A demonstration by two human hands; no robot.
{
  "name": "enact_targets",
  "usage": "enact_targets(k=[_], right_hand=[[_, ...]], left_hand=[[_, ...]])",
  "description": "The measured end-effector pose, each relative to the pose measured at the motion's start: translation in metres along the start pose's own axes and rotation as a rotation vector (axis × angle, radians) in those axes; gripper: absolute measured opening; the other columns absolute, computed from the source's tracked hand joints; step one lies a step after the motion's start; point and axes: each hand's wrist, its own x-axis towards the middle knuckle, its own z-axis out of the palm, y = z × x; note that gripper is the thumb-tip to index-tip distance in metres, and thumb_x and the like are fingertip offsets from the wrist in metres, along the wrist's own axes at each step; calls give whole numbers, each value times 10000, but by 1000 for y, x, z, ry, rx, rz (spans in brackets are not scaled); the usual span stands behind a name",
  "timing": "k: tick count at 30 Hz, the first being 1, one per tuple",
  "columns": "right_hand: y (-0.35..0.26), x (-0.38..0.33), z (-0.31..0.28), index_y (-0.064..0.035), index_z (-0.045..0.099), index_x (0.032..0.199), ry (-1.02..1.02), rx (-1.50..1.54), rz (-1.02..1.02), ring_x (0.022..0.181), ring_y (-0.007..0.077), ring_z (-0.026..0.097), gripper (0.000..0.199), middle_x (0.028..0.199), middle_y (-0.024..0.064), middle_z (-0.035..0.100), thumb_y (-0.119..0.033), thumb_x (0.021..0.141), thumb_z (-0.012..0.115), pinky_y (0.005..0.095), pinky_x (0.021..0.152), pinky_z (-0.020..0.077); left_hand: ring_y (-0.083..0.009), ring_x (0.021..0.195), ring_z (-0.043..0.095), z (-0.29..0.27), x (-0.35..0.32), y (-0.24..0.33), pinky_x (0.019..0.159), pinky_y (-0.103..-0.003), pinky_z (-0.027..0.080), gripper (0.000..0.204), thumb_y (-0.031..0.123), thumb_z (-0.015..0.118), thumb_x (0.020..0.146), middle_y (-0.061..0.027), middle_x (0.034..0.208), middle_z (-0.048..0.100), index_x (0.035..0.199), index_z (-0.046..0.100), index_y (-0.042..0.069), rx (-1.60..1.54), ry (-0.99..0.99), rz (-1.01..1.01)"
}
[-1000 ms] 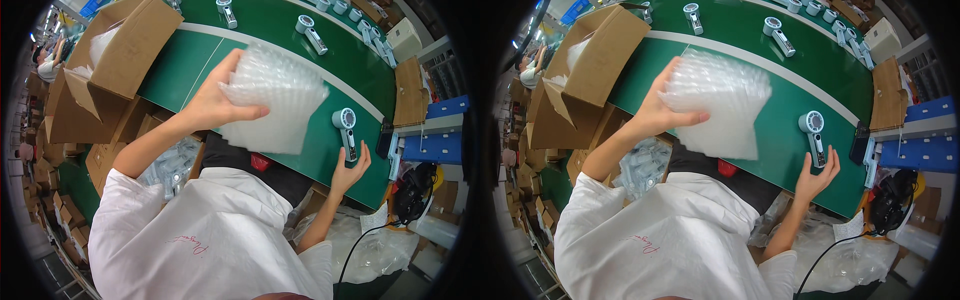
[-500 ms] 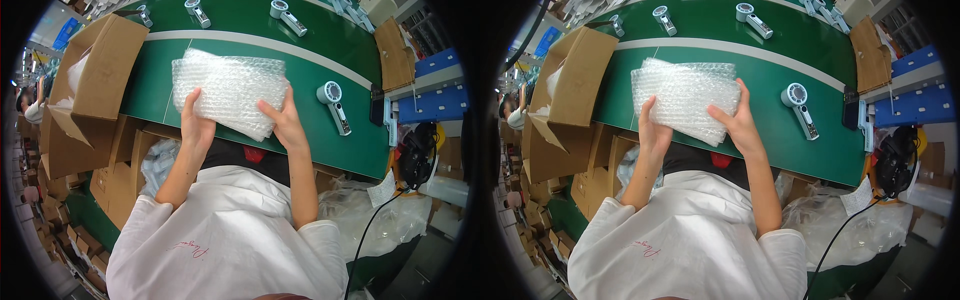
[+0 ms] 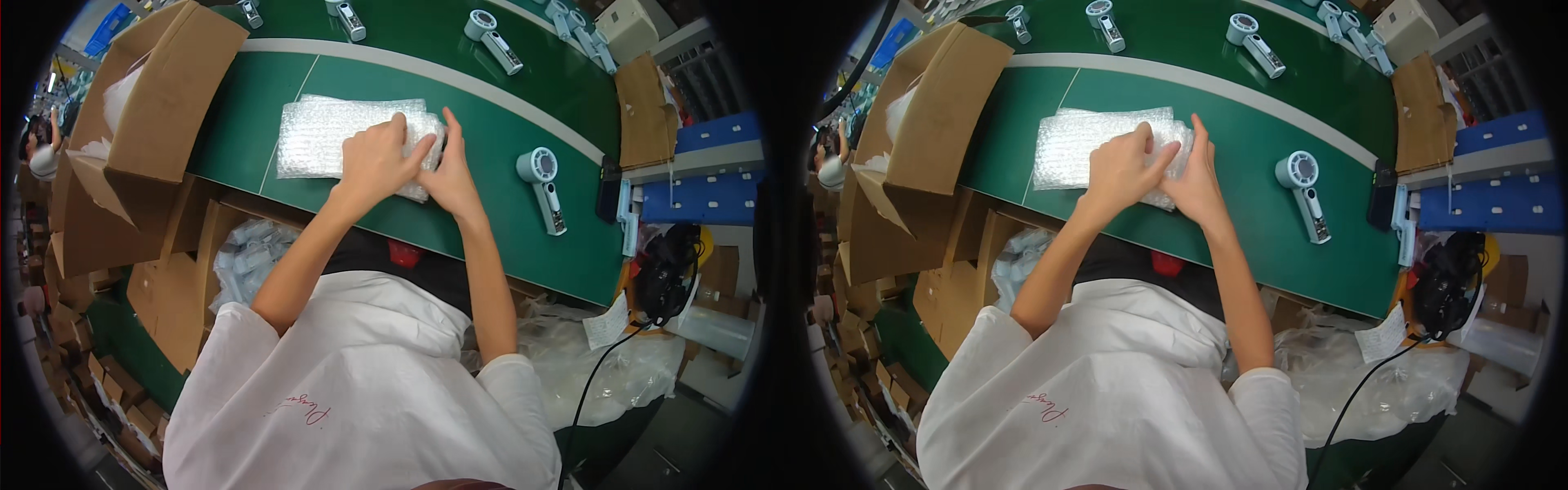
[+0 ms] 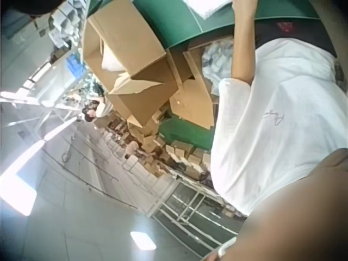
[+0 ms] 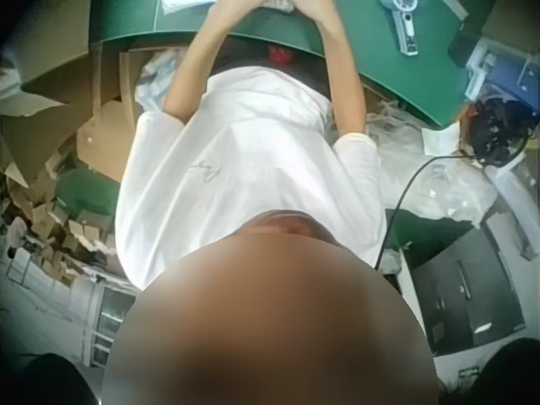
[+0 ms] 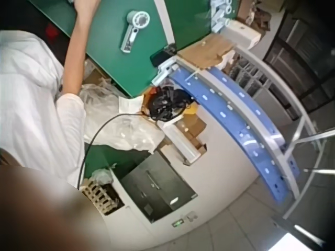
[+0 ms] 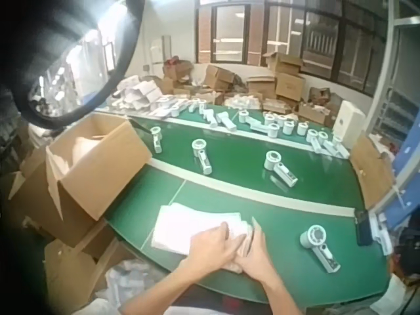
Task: Inspecting handheld electronic devices, wrapping them in bubble wrap, and placing them into plastic bags on a production line.
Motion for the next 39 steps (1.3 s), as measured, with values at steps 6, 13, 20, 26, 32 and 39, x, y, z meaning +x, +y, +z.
enact_targets(k=[6, 13, 20, 26, 32, 39], right_hand=[[-17, 32, -77, -90, 509, 1390, 281, 14, -160, 1189, 307, 525, 665, 1382, 151, 479, -166, 785, 773, 432, 937, 479], [23, 180, -133, -79, 557, 1327, 540, -957, -137, 1104, 356, 588, 461, 1231, 152, 589, -216, 896, 646, 475, 892, 498], [18, 210, -149, -37, 566, 1307, 304, -897, 152, 1030, 325, 620, 404, 1168, 187, 629, -190, 935, 603, 414, 881, 500], [-29, 132, -155, 22, 538, 1329, 116, -120, -149, 971, 223, 620, 410, 1125, 170, 651, -138, 956, 598, 319, 863, 483], [-53, 16, -124, 40, 492, 1353, -136, 439, -303, 884, 190, 600, 446, 1074, 156, 647, -181, 976, 585, 298, 839, 465], [2, -50, -49, 10, 444, 1353, -999, 1848, -139, 385, 120, 448, 432, 775, 118, 568, -230, 997, 497, 246, 358, 373]], left_hand=[[-351, 461, 565, 8, 7, -12, 474, -419, 444, 398, 377, 654, 832, -150, 583, 625, 709, 540, 17, 184, -38, 83], [-335, 491, 569, 14, 4, -12, 504, -395, 443, 298, 297, 626, 845, -124, 593, 625, 742, 582, 22, 72, -48, 20], [-257, 514, 534, 14, 0, -25, 541, -345, 415, 182, 215, 628, 855, -43, 566, 570, 778, 618, 51, -114, -27, -31], [-216, 476, 515, 8, 1, -29, 506, -316, 399, 177, 207, 644, 840, -7, 540, 556, 733, 621, 67, -252, -44, 2], [-178, 464, 478, 3, 0, -29, 499, -301, 377, 182, 219, 657, 846, 23, 519, 505, 734, 625, 79, -290, -121, -25], [-170, 472, 476, 8, 3, -32, 507, -296, 373, 190, 233, 648, 864, 26, 521, 503, 743, 630, 87, -278, -111, -12]])
